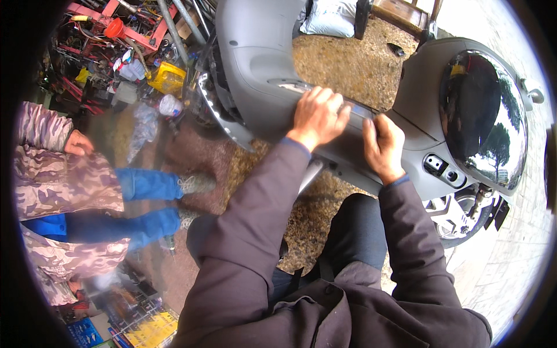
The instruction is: The person kneels beside a motorcycle and installs a gray front fairing. They align the fairing, insert screws by hand, and use a cordless drill to fasten the fairing to the frame.
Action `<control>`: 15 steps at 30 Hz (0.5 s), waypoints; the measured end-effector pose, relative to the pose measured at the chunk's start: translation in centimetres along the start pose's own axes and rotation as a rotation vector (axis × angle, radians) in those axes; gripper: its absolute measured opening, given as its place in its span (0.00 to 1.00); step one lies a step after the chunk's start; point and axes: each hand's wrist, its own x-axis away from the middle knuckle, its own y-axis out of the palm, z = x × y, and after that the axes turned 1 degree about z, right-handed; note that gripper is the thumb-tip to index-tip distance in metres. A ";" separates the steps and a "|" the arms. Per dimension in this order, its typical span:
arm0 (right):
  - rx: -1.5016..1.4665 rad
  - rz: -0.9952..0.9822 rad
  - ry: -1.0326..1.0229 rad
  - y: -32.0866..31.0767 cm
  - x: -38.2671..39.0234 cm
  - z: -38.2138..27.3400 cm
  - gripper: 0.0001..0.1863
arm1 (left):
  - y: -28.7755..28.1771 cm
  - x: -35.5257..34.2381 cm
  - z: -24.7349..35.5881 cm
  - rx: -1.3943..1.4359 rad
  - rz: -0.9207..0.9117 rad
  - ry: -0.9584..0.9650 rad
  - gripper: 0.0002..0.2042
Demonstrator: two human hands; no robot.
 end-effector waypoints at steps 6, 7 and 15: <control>0.004 -0.002 0.026 -0.3 0.9 0.7 0.18 | -4.9 2.7 -10.8 -0.202 0.467 -0.579 0.24; 0.030 -0.019 0.022 -0.1 0.9 0.5 0.18 | -5.3 3.2 -12.5 -0.387 0.531 -0.603 0.25; 0.095 0.061 0.131 1.5 0.8 -0.4 0.18 | -8.7 3.6 -20.0 0.614 0.266 -0.843 0.16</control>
